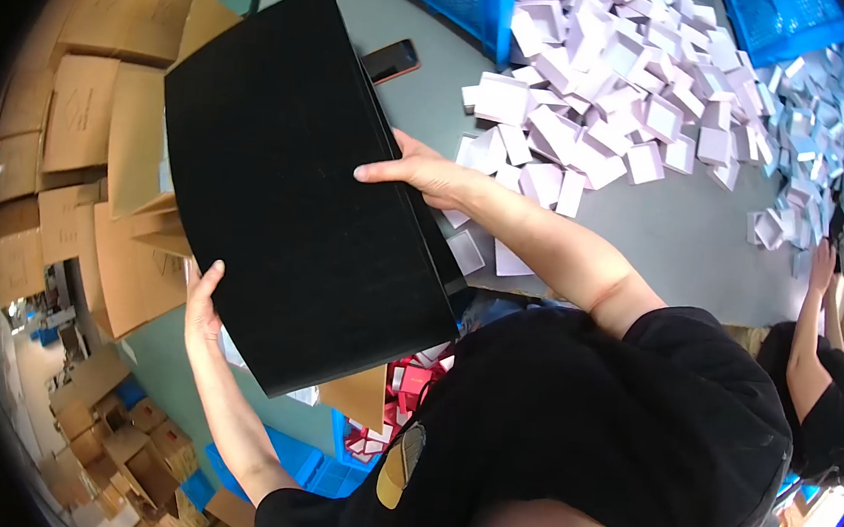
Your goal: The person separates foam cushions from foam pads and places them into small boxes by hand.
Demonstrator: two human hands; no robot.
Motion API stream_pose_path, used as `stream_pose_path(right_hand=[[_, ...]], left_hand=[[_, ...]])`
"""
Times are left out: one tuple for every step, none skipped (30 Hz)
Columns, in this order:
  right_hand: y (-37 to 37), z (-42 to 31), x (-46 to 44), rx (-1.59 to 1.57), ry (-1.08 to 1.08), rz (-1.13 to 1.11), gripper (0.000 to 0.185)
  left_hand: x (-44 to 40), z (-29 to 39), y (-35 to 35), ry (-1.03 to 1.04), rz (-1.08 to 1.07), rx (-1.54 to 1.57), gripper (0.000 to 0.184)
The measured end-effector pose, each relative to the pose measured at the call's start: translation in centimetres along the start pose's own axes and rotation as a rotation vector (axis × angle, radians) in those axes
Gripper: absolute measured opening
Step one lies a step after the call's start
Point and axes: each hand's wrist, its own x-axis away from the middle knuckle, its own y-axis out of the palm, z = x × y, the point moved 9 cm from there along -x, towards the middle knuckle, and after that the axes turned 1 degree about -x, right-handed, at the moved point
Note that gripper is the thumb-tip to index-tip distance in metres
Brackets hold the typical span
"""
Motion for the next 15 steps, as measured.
stream_pose_path(right_hand=[[-1.0,0.5,-0.1,0.024,-0.016,0.05,0.085],[-1.8,1.1,-0.3,0.045,-0.031,0.098,0.083],[-2.5,1.6,-0.6,0.036,-0.014,0.11,0.086],[-3.3,2.2,-1.0,0.025,0.007,0.12,0.089],[-3.9,2.9,-1.7,0.013,0.028,0.125,0.093],[-5.3,4.0,-3.1,0.071,0.014,0.169,0.097],[-6.8,5.8,-4.9,0.131,0.004,0.212,0.101],[-7.2,6.8,-5.7,0.173,0.01,0.257,0.099],[-7.5,7.9,-6.5,0.214,0.017,0.301,0.097],[-7.2,8.6,-6.6,0.241,0.032,0.35,0.089],[-7.0,8.9,-6.7,0.272,0.045,0.401,0.081],[-6.5,9.2,-6.8,0.351,0.091,0.448,0.095],[-5.3,10.1,-7.0,0.143,0.117,0.4,0.1],[-3.9,10.7,-6.9,-0.067,0.139,0.347,0.106],[-2.6,10.5,-6.2,-0.04,0.147,0.347,0.108]], left_hand=[[-0.7,-1.1,0.2,-0.009,0.007,-0.021,0.075],[-0.9,-1.4,1.4,-0.018,0.017,-0.045,0.078],[-1.3,-1.5,2.0,0.001,0.039,-0.047,0.08],[-1.5,-1.7,2.4,0.017,0.063,-0.051,0.083],[-1.9,-1.7,2.4,0.034,0.091,-0.056,0.085],[-2.4,-2.0,2.8,-0.01,0.08,-0.048,0.085],[-2.9,-2.2,3.3,-0.056,0.071,-0.038,0.084],[-3.3,-2.8,3.5,-0.108,0.062,-0.029,0.083],[-5.3,-5.9,2.3,-0.194,-0.008,-0.031,0.084],[-7.0,-8.8,-0.1,-0.289,0.08,-0.128,0.086],[-8.4,-11.5,-2.1,-0.379,0.165,-0.224,0.089],[-8.6,-12.5,-2.6,-0.467,0.247,-0.319,0.092],[-8.7,-12.6,-1.5,-0.445,0.09,-0.143,0.106],[-9.7,-14.3,-2.7,-0.467,-0.016,-0.029,0.112],[-10.9,-15.6,-5.3,-0.457,-0.018,-0.028,0.112]])
